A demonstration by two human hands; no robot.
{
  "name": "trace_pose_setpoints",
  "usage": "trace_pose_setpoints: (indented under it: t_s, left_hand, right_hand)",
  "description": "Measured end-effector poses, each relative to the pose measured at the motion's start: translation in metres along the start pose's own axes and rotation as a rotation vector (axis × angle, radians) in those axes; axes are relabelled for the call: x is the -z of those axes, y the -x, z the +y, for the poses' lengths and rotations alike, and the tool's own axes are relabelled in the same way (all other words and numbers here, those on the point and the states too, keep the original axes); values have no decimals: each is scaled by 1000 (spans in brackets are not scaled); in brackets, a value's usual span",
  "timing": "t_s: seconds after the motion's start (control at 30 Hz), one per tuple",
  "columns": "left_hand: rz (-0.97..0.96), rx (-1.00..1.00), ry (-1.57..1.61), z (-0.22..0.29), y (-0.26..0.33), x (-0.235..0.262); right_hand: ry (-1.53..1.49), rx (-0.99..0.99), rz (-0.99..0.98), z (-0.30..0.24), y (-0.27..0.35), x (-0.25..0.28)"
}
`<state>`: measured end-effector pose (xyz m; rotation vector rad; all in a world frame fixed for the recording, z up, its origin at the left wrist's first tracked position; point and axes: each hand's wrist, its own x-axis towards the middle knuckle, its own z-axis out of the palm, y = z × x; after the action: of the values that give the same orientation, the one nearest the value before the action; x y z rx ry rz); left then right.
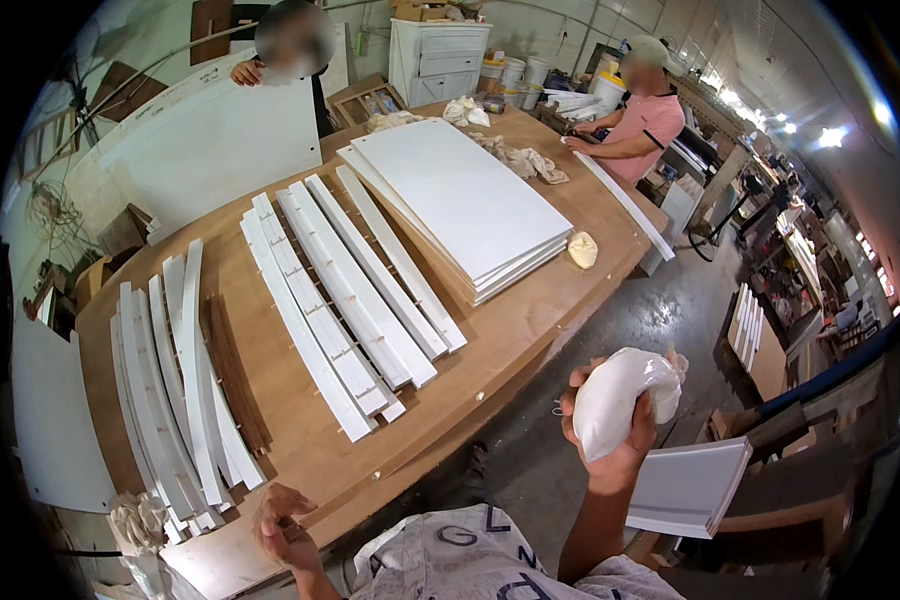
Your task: The person handles white boards at a large worktable, applies a white paste from a plastic bag to the edge of a wooden panel, and fits boards together.
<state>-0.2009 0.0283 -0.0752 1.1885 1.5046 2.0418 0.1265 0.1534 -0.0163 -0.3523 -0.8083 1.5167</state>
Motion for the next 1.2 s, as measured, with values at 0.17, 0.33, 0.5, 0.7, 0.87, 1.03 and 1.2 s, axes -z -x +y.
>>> trace_pose_setpoints:
  t_s: [0.17, 0.33, 0.5, 0.7, 0.87, 1.03, 1.2]
  left_hand:
    - [-4, 2, -14, -2, 0, 1]
    - [-22, 31, 6, -4, -3, 4]
    - [7, 52, -56, 0, -9, 2]
    - [0, -22, -92, -8, -12, 5]
    - [-20, -18, -78, -4, -11, 7]
    - [-18, -22, -83, -1, -9, 4]
    - [-21, -12, -91, 1, -9, 2]
  right_hand:
    - [23, 12, 20, 0, 1, -10]
    - [-54, 9, -124, 0, -13, -35]
    - [26, -50, -281, 5, -20, -40]
    - [31, -80, -151, 26, -13, -71]
    - [-73, -138, -205, 38, -9, -82]
    - [-189, -184, -255, 45, -7, -89]
    - [-239, -216, -315, 49, -6, -83]
